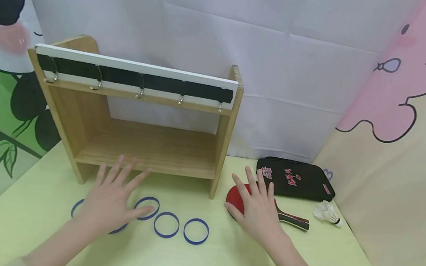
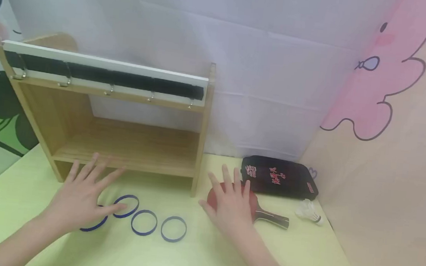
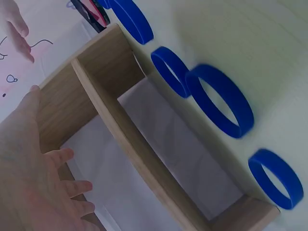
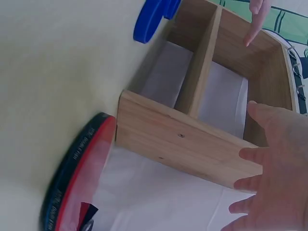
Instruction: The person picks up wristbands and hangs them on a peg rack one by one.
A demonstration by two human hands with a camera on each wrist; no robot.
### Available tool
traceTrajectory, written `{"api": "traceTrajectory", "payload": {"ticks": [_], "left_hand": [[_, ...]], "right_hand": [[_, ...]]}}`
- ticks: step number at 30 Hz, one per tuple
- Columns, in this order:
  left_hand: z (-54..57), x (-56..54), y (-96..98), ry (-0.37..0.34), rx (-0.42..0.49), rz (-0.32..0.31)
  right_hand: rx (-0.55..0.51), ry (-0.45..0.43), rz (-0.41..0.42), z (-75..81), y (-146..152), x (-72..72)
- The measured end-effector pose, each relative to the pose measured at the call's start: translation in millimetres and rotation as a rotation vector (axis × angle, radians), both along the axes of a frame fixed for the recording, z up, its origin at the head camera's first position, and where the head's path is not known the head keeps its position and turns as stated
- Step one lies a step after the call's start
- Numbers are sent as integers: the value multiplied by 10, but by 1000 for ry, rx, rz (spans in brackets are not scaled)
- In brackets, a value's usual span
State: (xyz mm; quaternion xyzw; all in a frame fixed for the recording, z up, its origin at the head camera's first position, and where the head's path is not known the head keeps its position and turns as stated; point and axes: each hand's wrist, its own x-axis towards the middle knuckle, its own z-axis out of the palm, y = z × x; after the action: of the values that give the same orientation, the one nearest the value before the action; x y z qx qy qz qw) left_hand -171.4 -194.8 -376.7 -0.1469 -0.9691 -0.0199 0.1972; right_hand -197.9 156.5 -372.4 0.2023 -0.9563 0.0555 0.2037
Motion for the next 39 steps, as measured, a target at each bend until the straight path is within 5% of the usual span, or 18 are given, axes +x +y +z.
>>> {"api": "traceTrajectory", "payload": {"ticks": [11, 22, 32, 39], "left_hand": [[57, -3, -443, 95, -22, -14], [-165, -95, -1018, 187, 23, -99], [-486, -189, -1425, 44, 131, -104], [-591, -279, -1588, -92, 223, -112]], "right_hand": [[-74, 14, 12, 228, 38, -301], [-224, -19, 107, 124, -73, -641], [-449, -154, 169, -63, -273, -856], [-760, -229, 259, -207, -414, -975]]}}
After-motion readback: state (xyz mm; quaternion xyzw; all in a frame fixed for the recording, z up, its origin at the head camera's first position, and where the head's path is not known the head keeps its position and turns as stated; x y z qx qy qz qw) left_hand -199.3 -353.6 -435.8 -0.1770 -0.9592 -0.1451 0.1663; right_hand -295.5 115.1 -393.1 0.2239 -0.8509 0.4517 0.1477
